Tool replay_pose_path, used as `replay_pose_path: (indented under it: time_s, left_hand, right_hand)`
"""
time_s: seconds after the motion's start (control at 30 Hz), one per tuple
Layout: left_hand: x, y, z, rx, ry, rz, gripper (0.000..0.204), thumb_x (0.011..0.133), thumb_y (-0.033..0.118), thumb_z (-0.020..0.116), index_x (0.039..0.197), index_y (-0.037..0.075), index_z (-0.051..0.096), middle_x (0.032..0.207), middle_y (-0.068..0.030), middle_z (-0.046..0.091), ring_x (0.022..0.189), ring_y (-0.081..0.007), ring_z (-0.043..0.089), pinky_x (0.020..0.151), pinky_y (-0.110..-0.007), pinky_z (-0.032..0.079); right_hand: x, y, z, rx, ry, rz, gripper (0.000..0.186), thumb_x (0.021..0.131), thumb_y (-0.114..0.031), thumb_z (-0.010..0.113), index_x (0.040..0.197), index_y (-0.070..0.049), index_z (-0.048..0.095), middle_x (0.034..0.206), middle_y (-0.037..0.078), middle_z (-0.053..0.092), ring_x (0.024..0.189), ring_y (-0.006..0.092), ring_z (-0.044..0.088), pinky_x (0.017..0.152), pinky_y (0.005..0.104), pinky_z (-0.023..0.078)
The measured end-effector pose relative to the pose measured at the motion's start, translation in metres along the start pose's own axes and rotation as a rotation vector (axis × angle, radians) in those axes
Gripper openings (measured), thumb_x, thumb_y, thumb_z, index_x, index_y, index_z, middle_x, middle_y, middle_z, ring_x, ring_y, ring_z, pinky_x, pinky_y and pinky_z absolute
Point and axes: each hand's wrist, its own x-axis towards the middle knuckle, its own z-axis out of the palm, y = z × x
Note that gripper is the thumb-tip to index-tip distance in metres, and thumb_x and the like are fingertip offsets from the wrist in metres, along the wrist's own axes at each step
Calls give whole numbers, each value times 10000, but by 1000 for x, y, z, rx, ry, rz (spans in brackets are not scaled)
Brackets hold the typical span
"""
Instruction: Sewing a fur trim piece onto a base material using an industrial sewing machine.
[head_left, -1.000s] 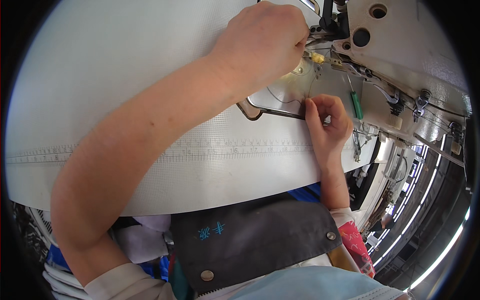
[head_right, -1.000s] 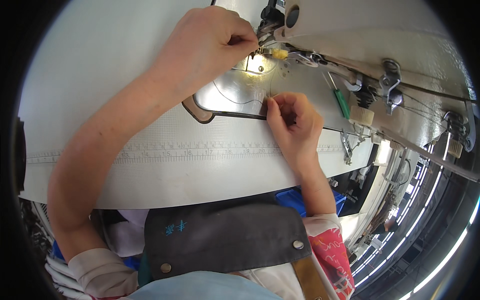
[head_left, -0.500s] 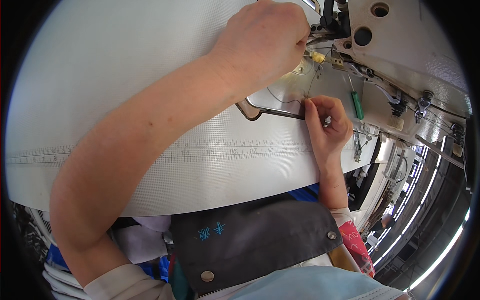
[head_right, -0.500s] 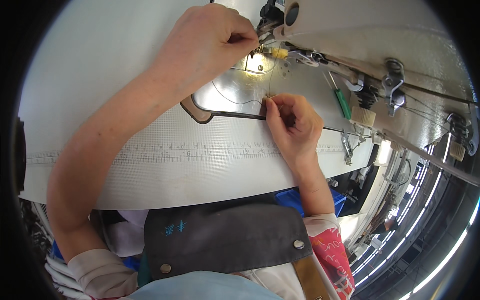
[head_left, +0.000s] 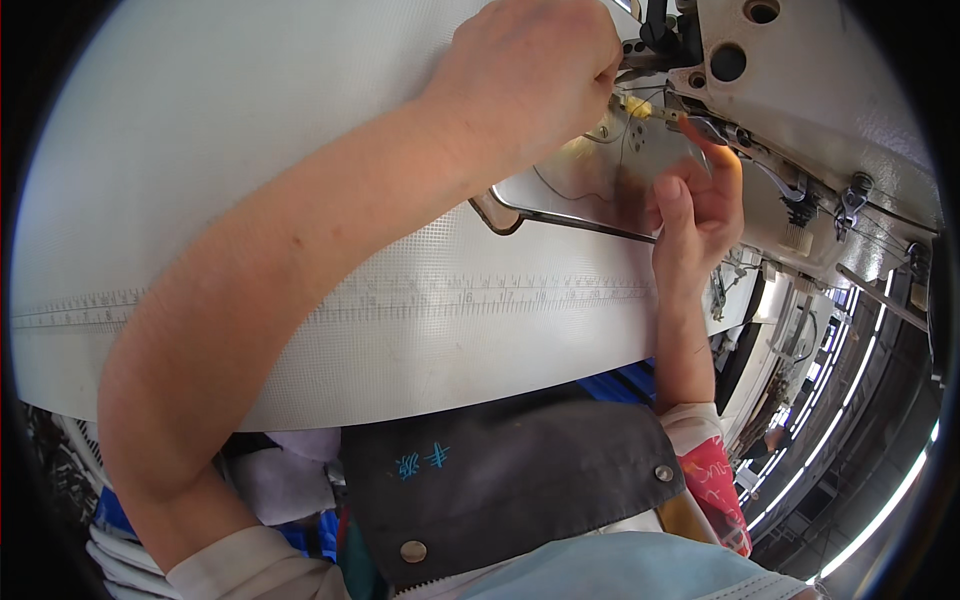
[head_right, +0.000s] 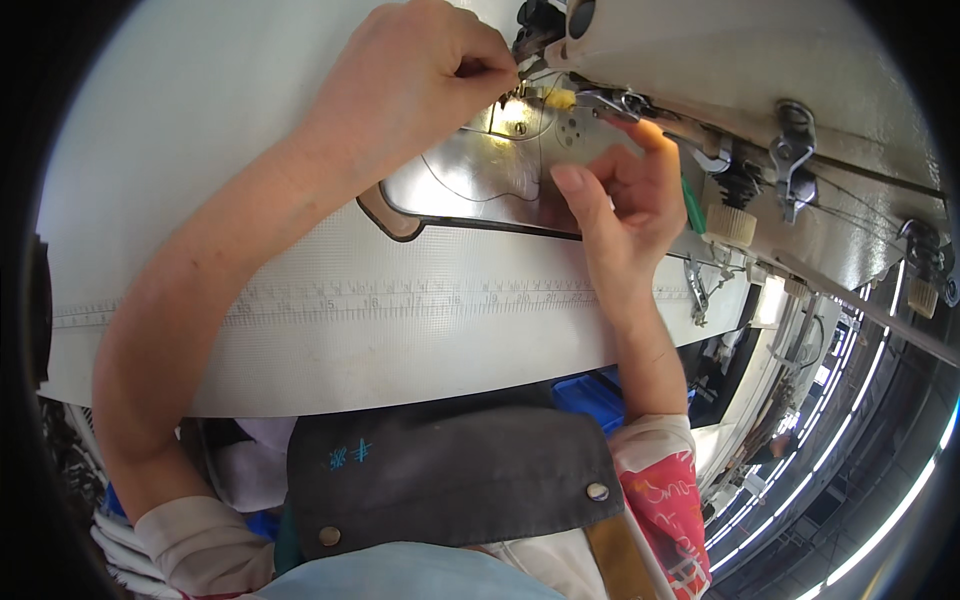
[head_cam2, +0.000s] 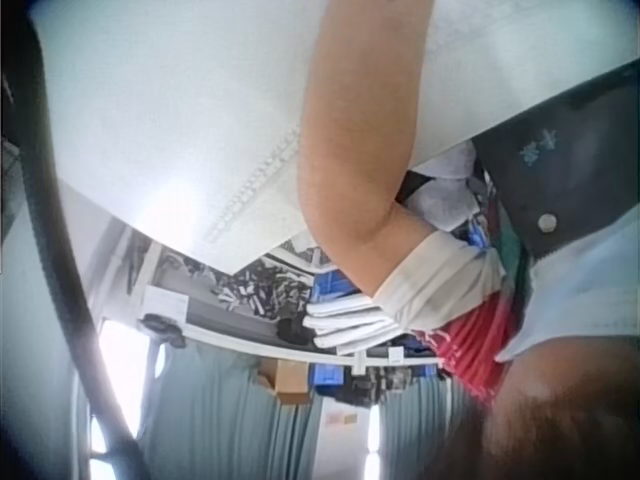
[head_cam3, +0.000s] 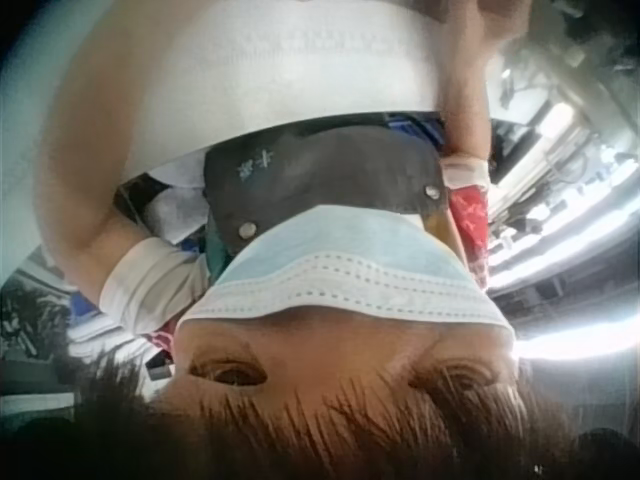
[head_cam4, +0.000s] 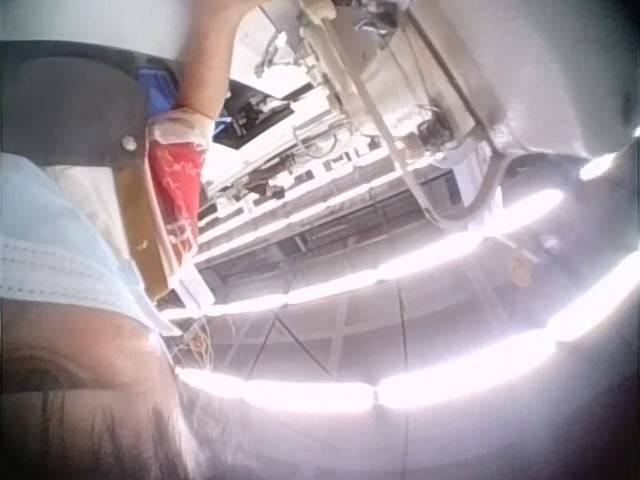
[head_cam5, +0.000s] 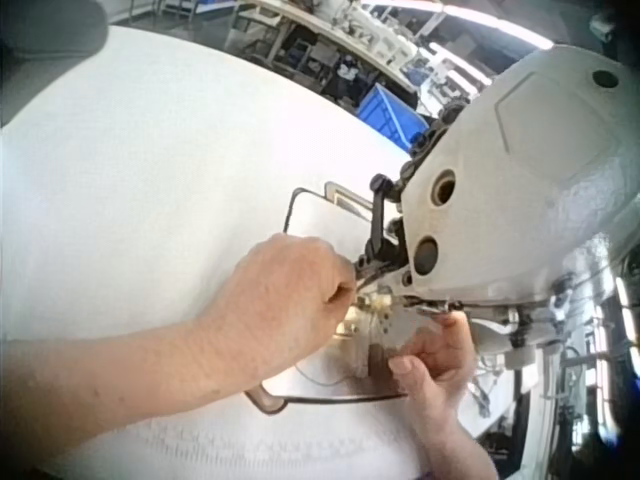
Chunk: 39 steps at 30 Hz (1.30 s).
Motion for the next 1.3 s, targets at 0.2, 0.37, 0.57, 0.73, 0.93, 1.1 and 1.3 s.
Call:
replay_pose_path:
  time_s: [0.2, 0.37, 0.57, 0.73, 0.93, 1.1, 1.3]
  left_hand:
    - [1, 3, -1, -68, -3, -24, 171, 764, 72, 554, 669, -57, 613, 637, -199, 592, 602, -314, 605, 603, -381, 487]
    - [0, 5, -4, -69, 14, -11, 173, 772, 73, 554, 678, -57, 620, 627, -197, 592, 592, -302, 606, 595, -378, 488]
    - [0, 10, -6, -51, -49, -73, 182, 789, 83, 557, 692, -50, 634, 626, -176, 602, 585, -269, 608, 583, -359, 491]
    - [0, 14, -7, -38, -60, -94, 173, 790, 96, 575, 704, -36, 645, 617, -154, 607, 579, -250, 608, 584, -345, 499]
    - [1, 15, -6, -32, -63, -113, 163, 785, 89, 578, 703, -34, 648, 626, -154, 611, 590, -256, 611, 588, -346, 501]
    - [-2, 12, -3, -32, -10, -57, 171, 785, 91, 573, 707, -42, 648, 627, -165, 608, 580, -269, 608, 590, -350, 497]
    - [-1, 10, 1, -53, -6, -73, 175, 781, 93, 570, 707, -47, 645, 627, -176, 602, 578, -278, 604, 587, -354, 485]
  right_hand:
    - [30, 10, 9, -313, -108, -1, 144, 794, -48, 654, 914, 30, 644, 606, -3, 569, 470, 28, 464, 400, 163, 322]
    - [31, 10, 19, -261, -54, -53, 96, 793, -50, 658, 865, 9, 678, 618, -13, 597, 458, 19, 464, 396, 161, 318]
    - [32, 13, 18, -280, -80, -76, 154, 813, -26, 622, 959, -2, 666, 639, -17, 608, 472, 14, 467, 398, 157, 316]
    - [34, 13, 20, -227, -47, -101, 102, 806, -14, 619, 895, -1, 666, 576, -11, 591, 464, 28, 476, 436, 175, 365]
    - [33, 14, 18, -235, -27, -75, 99, 818, -21, 605, 890, -2, 672, 589, -9, 600, 460, 30, 480, 423, 177, 360]
    - [32, 17, 15, -241, -51, -85, 133, 838, -42, 590, 934, 17, 660, 587, 3, 573, 441, 33, 453, 373, 168, 302]
    - [32, 16, 18, -227, -49, -45, 122, 841, -38, 580, 917, 22, 654, 578, 5, 562, 434, 37, 444, 375, 173, 301]
